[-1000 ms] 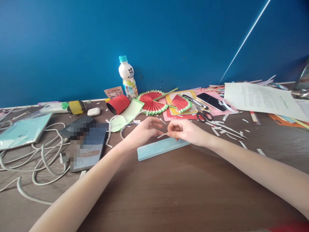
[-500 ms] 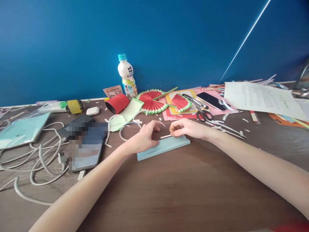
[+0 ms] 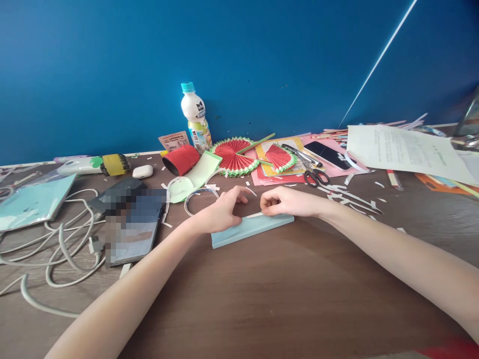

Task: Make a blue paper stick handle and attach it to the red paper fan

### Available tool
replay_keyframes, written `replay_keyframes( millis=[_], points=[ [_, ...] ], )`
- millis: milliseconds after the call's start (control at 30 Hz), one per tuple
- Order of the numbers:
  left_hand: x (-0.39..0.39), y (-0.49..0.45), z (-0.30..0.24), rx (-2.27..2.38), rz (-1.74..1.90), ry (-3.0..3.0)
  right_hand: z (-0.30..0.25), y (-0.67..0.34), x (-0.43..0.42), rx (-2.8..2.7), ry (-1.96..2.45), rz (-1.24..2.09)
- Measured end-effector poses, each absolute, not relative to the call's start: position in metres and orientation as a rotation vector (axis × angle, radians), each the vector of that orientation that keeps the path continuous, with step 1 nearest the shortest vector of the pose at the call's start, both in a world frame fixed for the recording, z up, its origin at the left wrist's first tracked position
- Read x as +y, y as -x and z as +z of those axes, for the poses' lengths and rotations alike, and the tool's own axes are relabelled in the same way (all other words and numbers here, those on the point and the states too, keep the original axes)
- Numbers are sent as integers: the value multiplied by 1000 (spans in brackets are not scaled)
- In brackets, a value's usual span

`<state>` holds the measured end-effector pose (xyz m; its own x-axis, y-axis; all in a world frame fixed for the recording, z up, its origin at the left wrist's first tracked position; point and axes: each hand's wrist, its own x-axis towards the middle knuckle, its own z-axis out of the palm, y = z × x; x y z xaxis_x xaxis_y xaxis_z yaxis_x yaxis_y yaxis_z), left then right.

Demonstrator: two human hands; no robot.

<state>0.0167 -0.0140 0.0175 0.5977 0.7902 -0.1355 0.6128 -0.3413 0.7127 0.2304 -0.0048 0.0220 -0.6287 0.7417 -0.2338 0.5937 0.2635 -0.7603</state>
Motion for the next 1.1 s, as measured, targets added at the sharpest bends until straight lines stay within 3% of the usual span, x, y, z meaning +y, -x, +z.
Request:
replay_keyframes(
  millis=[1100],
  points=[
    [-14,-17,21,1116,226,-2085,22,-224,-7,-2331,1287,1309]
  ],
)
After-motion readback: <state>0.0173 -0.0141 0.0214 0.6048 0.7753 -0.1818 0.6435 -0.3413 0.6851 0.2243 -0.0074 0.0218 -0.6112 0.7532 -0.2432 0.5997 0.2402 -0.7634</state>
